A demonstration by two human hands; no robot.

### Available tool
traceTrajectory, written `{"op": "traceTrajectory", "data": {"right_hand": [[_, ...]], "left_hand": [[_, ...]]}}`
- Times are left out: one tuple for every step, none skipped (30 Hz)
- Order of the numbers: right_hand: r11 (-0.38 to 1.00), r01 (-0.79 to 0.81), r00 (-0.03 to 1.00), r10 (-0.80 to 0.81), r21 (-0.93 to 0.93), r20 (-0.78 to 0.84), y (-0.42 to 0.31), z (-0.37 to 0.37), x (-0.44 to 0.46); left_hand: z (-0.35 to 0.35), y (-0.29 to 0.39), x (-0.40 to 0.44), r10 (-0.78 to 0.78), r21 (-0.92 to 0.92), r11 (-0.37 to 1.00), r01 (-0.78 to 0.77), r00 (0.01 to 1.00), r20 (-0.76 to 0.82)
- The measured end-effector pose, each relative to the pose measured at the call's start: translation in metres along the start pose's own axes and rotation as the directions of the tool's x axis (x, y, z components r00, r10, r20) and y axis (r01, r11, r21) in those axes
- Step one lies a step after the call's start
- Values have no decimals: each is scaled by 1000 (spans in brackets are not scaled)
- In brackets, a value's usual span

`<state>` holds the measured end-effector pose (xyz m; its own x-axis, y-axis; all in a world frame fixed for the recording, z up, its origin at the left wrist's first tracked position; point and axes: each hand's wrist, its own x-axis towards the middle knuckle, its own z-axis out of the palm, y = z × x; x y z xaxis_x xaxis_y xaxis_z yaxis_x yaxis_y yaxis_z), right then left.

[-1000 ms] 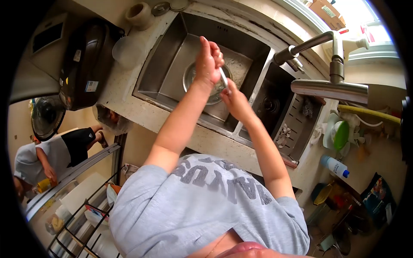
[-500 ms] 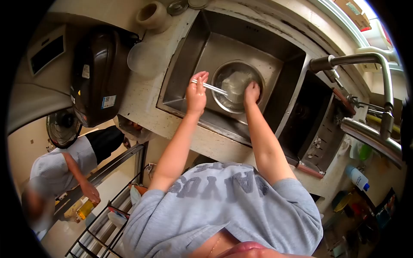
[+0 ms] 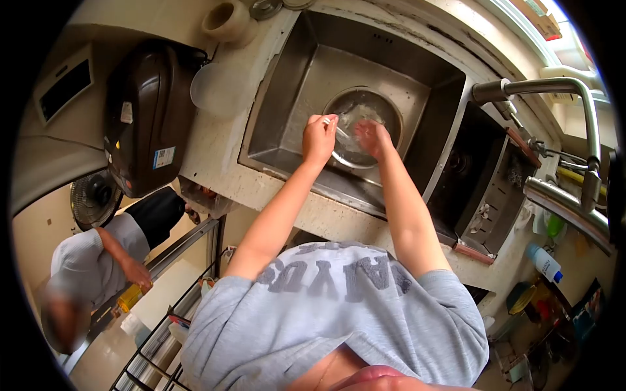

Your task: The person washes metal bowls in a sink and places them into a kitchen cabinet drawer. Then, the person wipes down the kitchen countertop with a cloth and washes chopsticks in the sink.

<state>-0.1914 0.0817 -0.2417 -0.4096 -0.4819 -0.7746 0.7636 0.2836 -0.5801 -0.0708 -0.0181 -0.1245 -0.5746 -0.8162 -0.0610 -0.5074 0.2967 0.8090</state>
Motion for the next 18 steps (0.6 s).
{"op": "traceTrajectory", "data": {"right_hand": [[913,-220,944,109,344,313,-8,2,-9],[974,-129,940,60,188,335,-21,8,-25],[999,-27,932,17,24,362,-34,15,-49],[988,78,919,-18,-137,393,-43,21,-73],[866,329,905,-175,-377,389,-47,24,-92],[514,577,813,-436,-635,386,-48,26,-106],[314,610,742,-549,-728,385,-48,25,-117],[104,593,652,-643,-798,401,-48,23,-125],[12,534,661,-630,-845,408,-47,16,-124],[-81,472,667,-618,-878,416,-44,7,-116],[-173,406,675,-606,-898,421,-48,7,-118],[-249,446,570,-661,-860,487,-51,7,-121],[-327,469,459,-704,-821,542,-54,5,-127],[-404,474,343,-733,-782,587,-59,3,-136],[-399,487,285,-768,-777,574,-61,4,-143],[-230,564,461,-710,-793,533,-66,4,-152],[-221,613,380,-758,-758,529,-77,9,-175],[-216,652,302,-805,-727,510,-87,17,-201]], "left_hand": [[0,2,0,50,23,999,-50,998,-24],[-2,5,1,73,27,997,-73,997,-15],[-3,7,2,93,27,995,-93,996,-7],[-4,11,0,113,27,993,-113,994,4],[-8,20,-2,104,-20,994,-104,995,-8],[-16,36,-3,97,-68,993,-98,995,-18],[-21,47,-5,89,-116,989,-92,996,-29],[-26,51,-4,85,-143,986,-86,996,-16],[-30,57,-5,9,-303,953,-12,1000,-10],[-35,65,-5,-63,-452,890,58,998,5],[-42,72,-5,-45,-460,887,28,999,-27],[-50,77,-5,-63,-465,884,46,998,-20],[-57,80,-4,-79,-471,879,67,997,-7],[-64,85,-4,-93,-478,874,87,996,13],[-74,89,-3,-112,-443,890,105,994,12],[-86,95,-6,-107,-468,878,103,994,18],[-101,111,-12,-73,-520,852,62,997,0],[-112,121,-18,-25,-610,792,27,1000,12]]}}
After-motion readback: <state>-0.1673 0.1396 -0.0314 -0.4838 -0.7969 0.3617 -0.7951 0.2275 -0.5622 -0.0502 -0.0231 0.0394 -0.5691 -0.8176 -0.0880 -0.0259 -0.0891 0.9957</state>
